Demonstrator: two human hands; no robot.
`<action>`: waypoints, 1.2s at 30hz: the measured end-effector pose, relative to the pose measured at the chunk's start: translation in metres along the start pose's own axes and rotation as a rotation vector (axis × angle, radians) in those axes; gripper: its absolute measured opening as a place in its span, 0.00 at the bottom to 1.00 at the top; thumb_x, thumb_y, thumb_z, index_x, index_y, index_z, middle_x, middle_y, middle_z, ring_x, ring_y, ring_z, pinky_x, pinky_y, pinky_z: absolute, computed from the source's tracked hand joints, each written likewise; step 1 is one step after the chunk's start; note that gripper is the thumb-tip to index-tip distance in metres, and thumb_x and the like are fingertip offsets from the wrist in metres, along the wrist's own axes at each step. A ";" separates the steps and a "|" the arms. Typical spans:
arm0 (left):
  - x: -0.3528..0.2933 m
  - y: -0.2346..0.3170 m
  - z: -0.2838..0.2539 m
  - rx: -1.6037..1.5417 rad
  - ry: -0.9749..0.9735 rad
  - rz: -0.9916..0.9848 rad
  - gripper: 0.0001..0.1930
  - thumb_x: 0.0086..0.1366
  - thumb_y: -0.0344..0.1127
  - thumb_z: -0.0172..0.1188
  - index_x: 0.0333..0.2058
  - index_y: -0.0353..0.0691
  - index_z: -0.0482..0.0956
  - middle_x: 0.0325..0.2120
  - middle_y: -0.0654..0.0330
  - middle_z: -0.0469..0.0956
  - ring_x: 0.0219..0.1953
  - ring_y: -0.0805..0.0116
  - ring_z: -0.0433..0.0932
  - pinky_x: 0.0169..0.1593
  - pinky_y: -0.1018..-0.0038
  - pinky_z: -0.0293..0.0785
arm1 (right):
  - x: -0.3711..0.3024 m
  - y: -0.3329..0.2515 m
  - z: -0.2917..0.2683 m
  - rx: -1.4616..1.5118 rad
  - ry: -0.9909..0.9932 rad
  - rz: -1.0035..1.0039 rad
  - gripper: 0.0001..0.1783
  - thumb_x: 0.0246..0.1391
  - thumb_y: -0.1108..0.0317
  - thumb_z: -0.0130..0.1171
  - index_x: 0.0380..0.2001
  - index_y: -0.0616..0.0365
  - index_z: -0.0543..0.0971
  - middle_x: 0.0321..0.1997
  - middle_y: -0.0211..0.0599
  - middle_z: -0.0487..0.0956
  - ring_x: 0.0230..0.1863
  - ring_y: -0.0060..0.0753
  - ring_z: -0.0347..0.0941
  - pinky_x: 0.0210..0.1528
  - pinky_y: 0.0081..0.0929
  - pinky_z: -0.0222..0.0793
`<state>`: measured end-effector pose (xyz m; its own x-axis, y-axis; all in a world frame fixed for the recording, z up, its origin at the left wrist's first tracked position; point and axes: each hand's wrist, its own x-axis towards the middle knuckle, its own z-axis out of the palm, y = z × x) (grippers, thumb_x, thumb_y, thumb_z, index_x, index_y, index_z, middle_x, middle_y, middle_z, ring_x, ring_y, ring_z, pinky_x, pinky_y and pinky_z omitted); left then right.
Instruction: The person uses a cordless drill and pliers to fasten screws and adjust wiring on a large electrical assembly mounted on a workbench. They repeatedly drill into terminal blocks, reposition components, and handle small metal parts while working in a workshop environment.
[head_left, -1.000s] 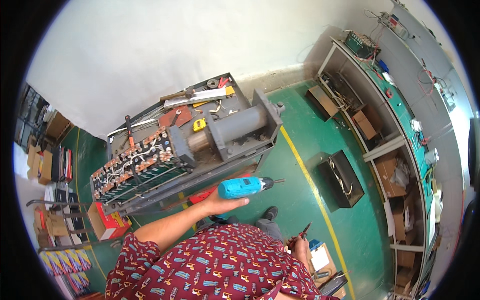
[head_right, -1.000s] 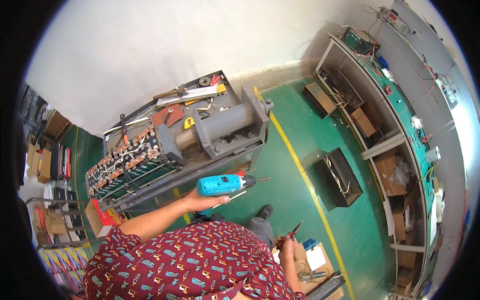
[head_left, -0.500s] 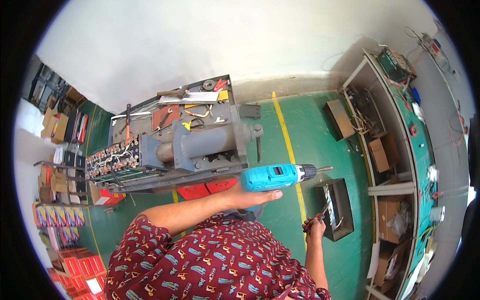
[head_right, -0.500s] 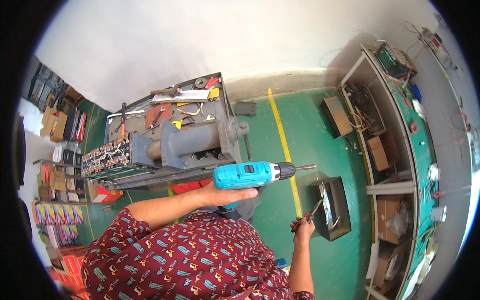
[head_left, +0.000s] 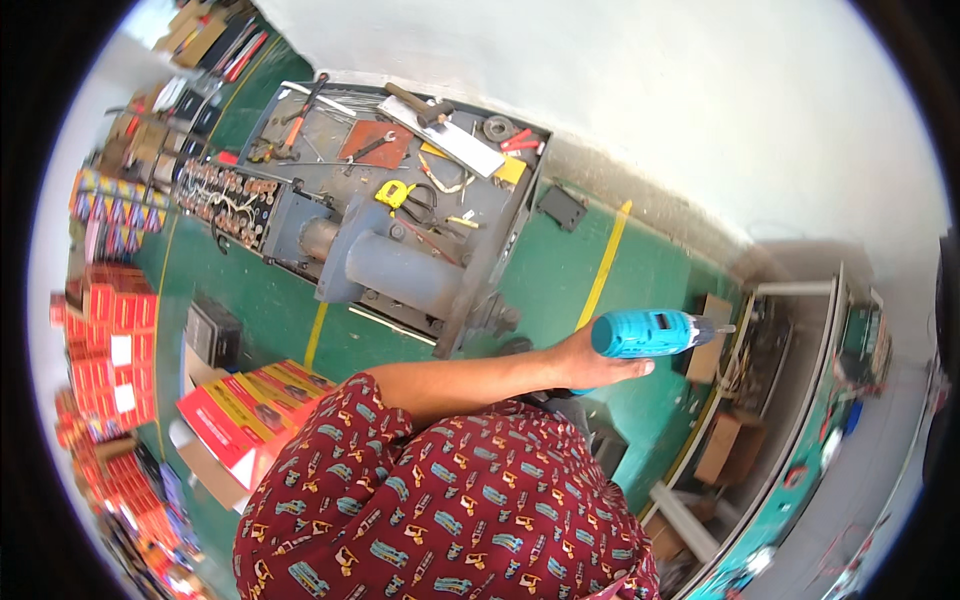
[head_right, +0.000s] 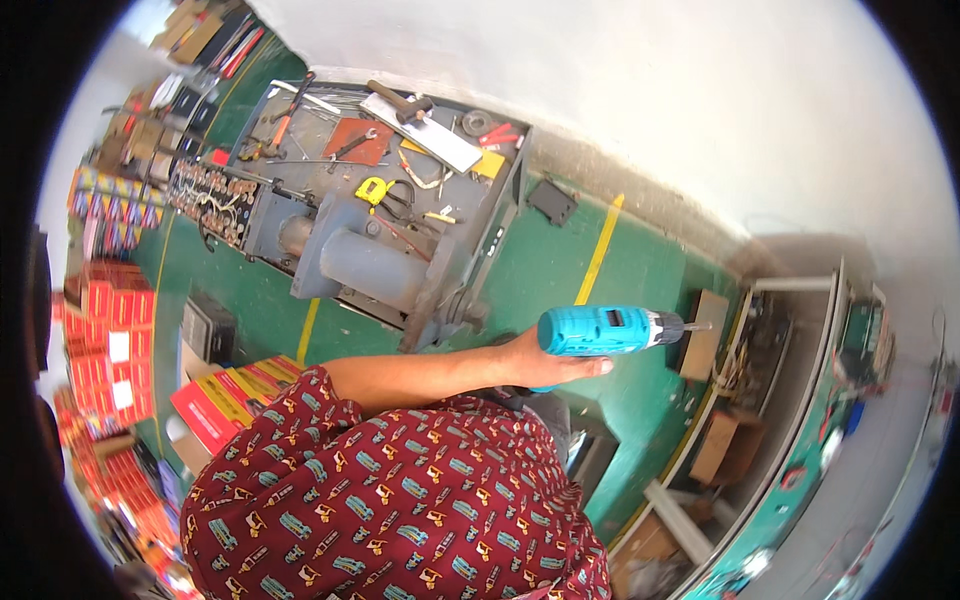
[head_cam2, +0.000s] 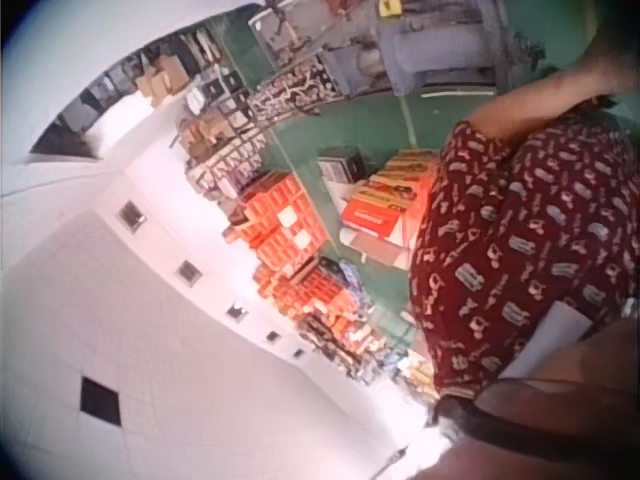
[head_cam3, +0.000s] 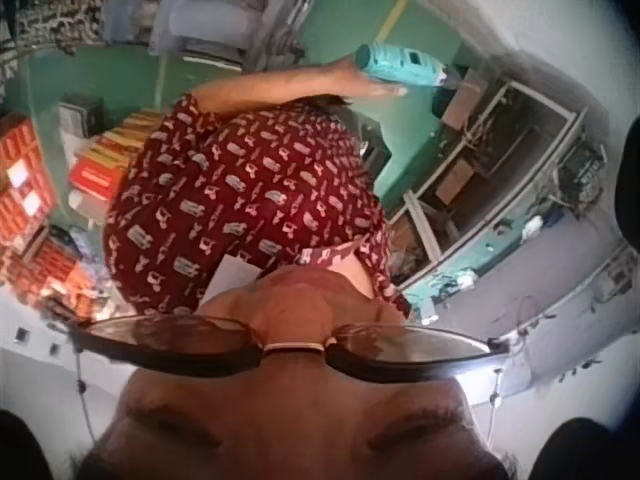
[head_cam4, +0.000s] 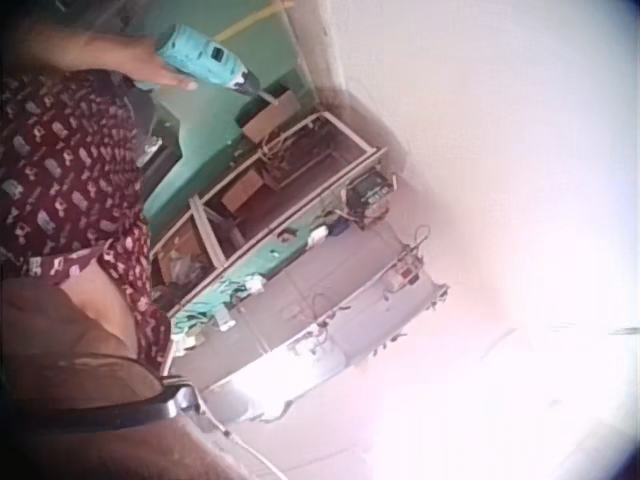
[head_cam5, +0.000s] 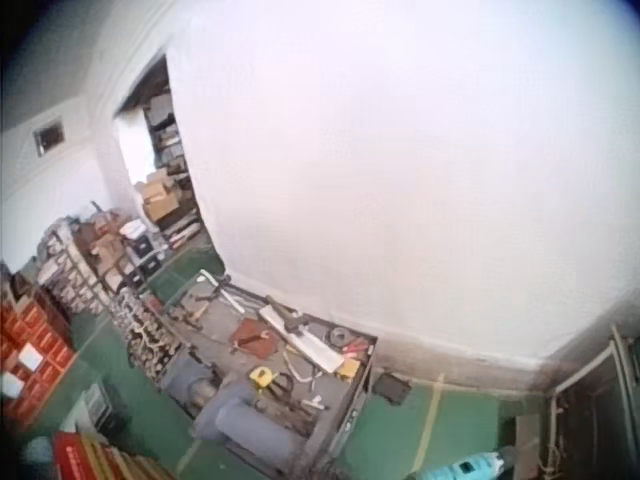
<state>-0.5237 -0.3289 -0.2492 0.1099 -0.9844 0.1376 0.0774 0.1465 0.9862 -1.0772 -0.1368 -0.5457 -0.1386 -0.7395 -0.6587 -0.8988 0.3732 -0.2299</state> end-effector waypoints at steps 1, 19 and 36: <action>0.012 -0.005 0.000 0.061 0.071 0.053 0.17 0.66 0.36 0.70 0.51 0.38 0.82 0.42 0.56 0.86 0.43 0.69 0.82 0.52 0.68 0.79 | 0.017 -0.013 -0.025 -0.022 -0.018 -0.019 0.12 0.58 0.65 0.59 0.28 0.64 0.82 0.23 0.43 0.83 0.25 0.40 0.80 0.29 0.38 0.74; 0.133 -0.054 -0.033 0.204 1.362 -0.207 0.16 0.67 0.39 0.70 0.47 0.35 0.82 0.39 0.63 0.82 0.40 0.69 0.78 0.47 0.68 0.76 | 0.342 -0.534 -0.327 0.308 -0.245 -0.601 0.06 0.60 0.74 0.51 0.39 0.61 0.75 0.24 0.35 0.78 0.21 0.30 0.75 0.21 0.28 0.73; 0.252 -0.144 -0.155 0.196 1.913 -0.451 0.25 0.64 0.43 0.73 0.53 0.34 0.76 0.43 0.56 0.81 0.45 0.62 0.80 0.51 0.62 0.75 | 0.624 -0.478 -0.366 -0.543 -0.284 -0.677 0.26 0.53 0.48 0.69 0.35 0.67 0.84 0.30 0.63 0.81 0.38 0.64 0.82 0.39 0.54 0.73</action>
<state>-0.3537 -0.5830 -0.3703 0.8660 0.4527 -0.2124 0.3235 -0.1831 0.9283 -0.8862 -0.9819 -0.5847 0.5326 -0.5121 -0.6739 -0.8329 -0.4584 -0.3100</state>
